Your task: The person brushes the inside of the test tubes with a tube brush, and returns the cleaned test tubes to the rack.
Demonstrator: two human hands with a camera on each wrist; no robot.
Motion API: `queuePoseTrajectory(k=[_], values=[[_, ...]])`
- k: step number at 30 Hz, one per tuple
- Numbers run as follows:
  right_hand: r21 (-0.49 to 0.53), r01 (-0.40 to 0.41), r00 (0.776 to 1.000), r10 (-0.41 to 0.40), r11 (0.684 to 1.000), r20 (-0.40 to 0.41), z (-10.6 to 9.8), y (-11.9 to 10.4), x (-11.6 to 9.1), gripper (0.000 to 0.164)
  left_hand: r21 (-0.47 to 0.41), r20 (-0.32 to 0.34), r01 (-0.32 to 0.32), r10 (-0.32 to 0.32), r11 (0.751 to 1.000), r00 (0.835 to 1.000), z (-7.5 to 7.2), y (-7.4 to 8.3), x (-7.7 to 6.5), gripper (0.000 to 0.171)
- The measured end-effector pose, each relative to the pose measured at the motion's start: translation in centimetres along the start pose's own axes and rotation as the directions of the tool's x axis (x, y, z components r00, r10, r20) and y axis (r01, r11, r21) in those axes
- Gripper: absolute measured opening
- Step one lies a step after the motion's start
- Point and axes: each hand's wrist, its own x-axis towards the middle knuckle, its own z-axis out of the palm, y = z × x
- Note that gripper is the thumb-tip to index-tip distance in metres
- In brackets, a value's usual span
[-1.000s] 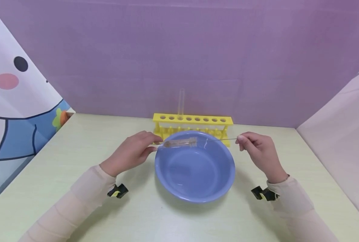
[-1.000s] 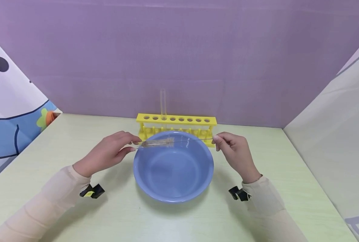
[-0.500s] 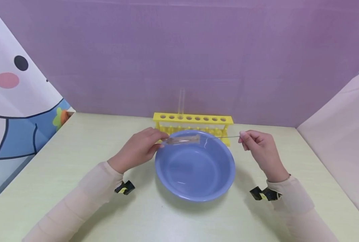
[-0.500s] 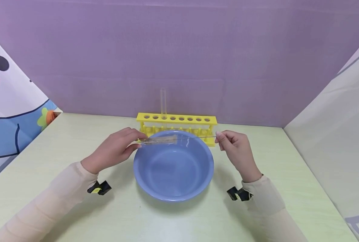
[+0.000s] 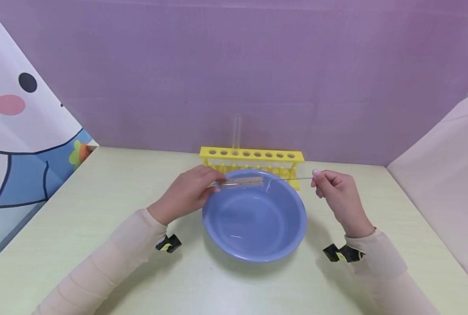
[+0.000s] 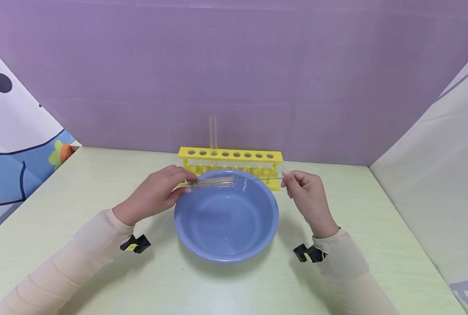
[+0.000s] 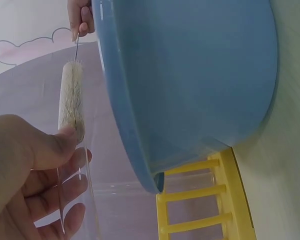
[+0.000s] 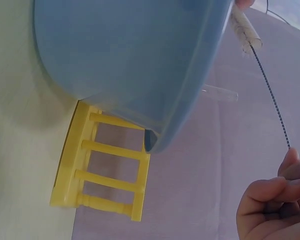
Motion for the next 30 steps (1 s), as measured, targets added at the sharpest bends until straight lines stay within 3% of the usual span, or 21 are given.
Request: queuePoseTrajectory(k=[18, 30], values=[[0.028, -0.04, 0.999, 0.04, 0.999, 0.01, 0.9, -0.7, 0.0, 0.041, 0.011, -0.042, -0.009, 0.01, 1.0, 0.999, 0.4, 0.9, 1.0, 0.026], [0.034, -0.036, 0.999, 0.036, 0.999, 0.013, 1.4, -1.4, 0.1, 0.038, 0.004, -0.025, 0.004, -0.004, 1.0, 1.0, 0.2, 1.6, 1.4, 0.024]])
